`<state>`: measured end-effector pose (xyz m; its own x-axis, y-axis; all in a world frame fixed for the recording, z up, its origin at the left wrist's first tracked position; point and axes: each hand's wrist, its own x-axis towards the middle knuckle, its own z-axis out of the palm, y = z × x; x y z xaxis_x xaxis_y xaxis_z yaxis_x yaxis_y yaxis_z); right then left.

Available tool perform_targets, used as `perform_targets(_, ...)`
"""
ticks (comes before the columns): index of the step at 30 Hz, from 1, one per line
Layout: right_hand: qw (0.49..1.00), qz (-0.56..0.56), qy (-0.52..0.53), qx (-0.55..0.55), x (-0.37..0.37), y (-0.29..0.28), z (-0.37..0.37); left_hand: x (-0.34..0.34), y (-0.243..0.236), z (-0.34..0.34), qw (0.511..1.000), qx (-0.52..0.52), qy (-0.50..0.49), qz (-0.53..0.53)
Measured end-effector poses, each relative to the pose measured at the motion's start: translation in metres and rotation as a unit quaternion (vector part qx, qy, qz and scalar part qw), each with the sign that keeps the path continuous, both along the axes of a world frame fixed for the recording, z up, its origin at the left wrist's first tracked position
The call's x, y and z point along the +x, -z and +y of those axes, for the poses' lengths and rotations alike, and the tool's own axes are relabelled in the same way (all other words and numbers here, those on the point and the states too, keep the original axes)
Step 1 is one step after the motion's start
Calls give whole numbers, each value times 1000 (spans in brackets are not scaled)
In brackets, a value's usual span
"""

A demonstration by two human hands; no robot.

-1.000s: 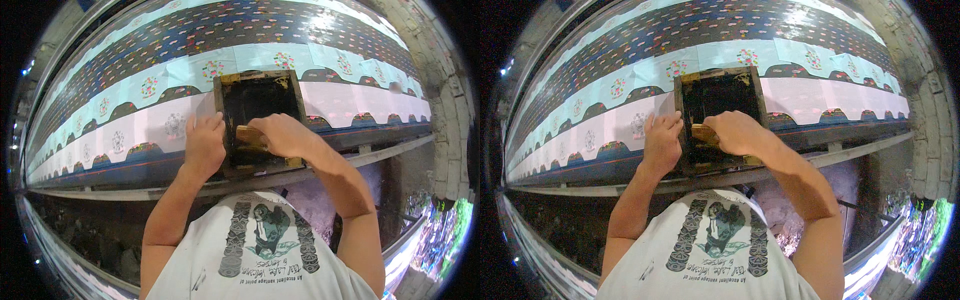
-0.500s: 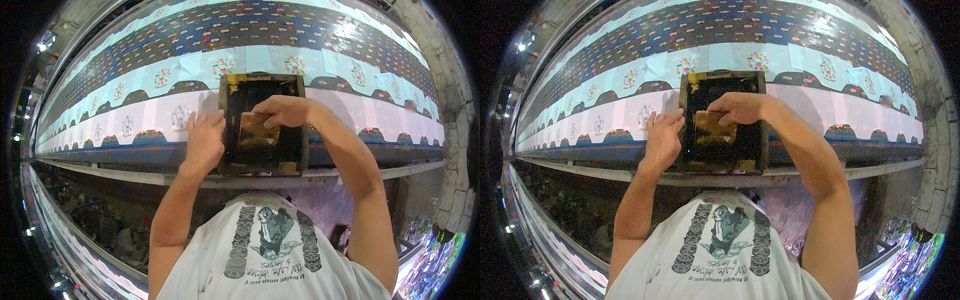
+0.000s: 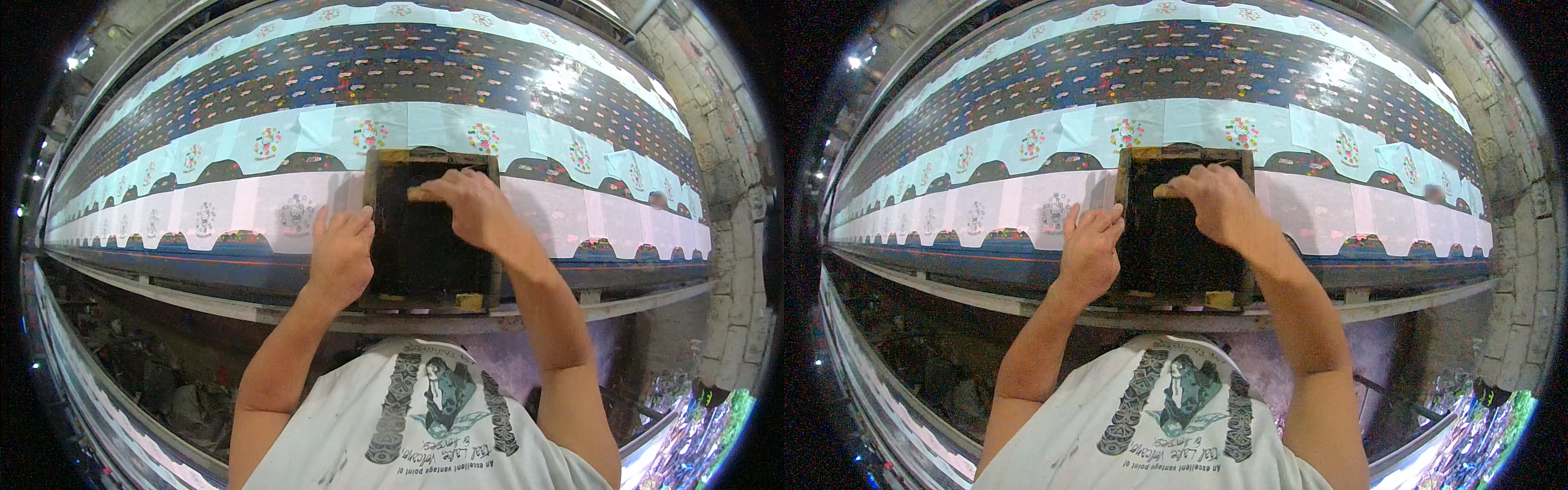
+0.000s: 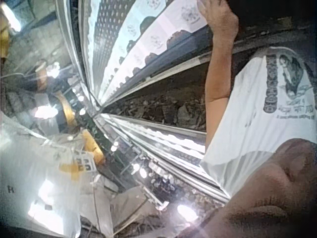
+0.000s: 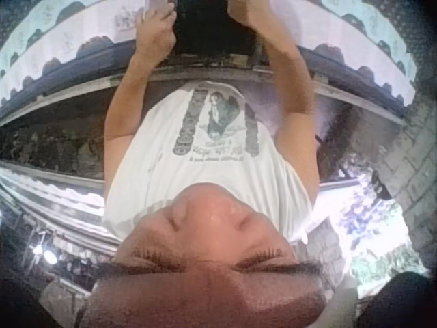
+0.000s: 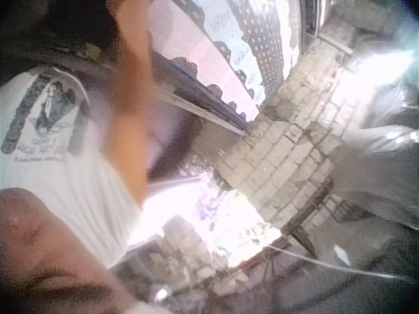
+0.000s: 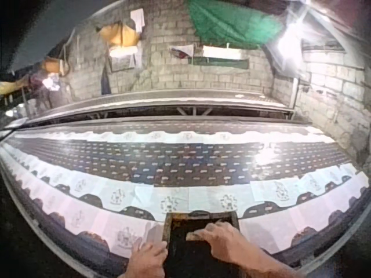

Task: The person holds a wooden screen-printing frame and repeatedly rubs a dark viscous substance across its surface with a small wooden block. The person moves along a long table with patterned fabric laid out, then places a white sheet on the table and continues rubbing the frame.

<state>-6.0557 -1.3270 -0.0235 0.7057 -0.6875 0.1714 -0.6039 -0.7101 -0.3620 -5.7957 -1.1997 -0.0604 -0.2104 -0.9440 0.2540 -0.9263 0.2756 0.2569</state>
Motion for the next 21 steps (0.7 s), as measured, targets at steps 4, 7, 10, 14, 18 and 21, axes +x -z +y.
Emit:
perform_targets(4,1000,-8,-12,-4,-5,-4,49,-4,-6,4,999,3,-10,33)
perform_targets(7,1000,-5,-15,-19,-8,-5,90,-11,2,12,993,-4,-52,103)
perform_targets(10,1000,13,-11,-17,-7,-5,125,-10,27,17,975,0,-67,214)
perform_targets(14,999,12,13,26,-9,1,153,-21,38,25,917,61,-112,377)
perform_targets(18,996,-22,44,77,-20,-4,167,-24,40,25,887,69,-120,440)
perform_targets(21,980,-79,180,29,-36,2,176,-23,48,24,853,77,-125,500)
